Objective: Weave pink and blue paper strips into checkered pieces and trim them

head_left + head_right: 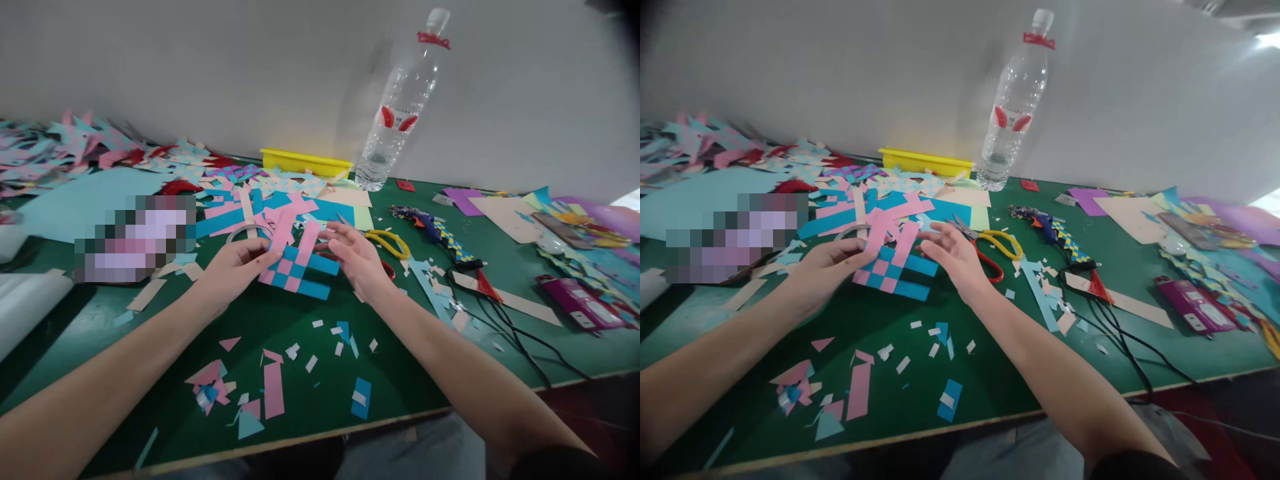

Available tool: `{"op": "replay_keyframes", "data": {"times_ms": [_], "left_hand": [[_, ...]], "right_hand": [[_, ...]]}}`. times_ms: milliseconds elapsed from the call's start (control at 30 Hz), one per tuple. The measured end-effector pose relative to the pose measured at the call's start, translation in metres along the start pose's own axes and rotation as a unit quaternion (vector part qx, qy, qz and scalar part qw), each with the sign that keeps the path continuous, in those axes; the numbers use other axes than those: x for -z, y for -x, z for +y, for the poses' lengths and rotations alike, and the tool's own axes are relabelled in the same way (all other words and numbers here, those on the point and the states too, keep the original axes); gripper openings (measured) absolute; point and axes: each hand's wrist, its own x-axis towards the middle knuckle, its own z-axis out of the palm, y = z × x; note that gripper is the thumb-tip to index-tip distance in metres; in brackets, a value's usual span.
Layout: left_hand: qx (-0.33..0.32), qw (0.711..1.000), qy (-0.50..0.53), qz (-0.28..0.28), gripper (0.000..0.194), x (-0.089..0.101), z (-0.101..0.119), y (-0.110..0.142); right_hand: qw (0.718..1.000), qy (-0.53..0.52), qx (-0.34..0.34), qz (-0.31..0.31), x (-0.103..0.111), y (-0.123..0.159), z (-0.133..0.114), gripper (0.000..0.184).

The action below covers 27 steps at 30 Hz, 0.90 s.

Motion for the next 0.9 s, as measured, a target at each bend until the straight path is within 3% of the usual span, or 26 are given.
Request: {"op": "replay_keyframes", "data": {"times_ms": [100,333,567,733,900], "left_hand": [[0.011,0.998,0.015,-0.053,0.030,-0.001,-0.002,0.001],[0.009,0.997,0.015,-0.075,0.027,-0.002,-0.002,0.002],[0.071,0.991,0.101,-0.044,0.053,-0.004,-0.004,0.003],[0.071,0.981,0.168,-0.060,0.039,-0.011,0.002,0.004],[0.064,0.982,0.170,-0.059,0.040,-0.015,0.002,0.004]], "right_hand": [[0.998,0.024,-0.051,-0.042,0.002,0.000,0.000,0.041],[0.987,0.106,-0.057,-0.106,-0.002,0.006,-0.004,0.025],[0.993,0.103,-0.028,-0.051,-0.004,0.007,-0.001,0.026],[0.997,0.082,-0.014,0.008,-0.010,0.009,0.000,0.027],[0.998,0.065,0.000,0.027,-0.014,0.012,0.003,0.024]]}}
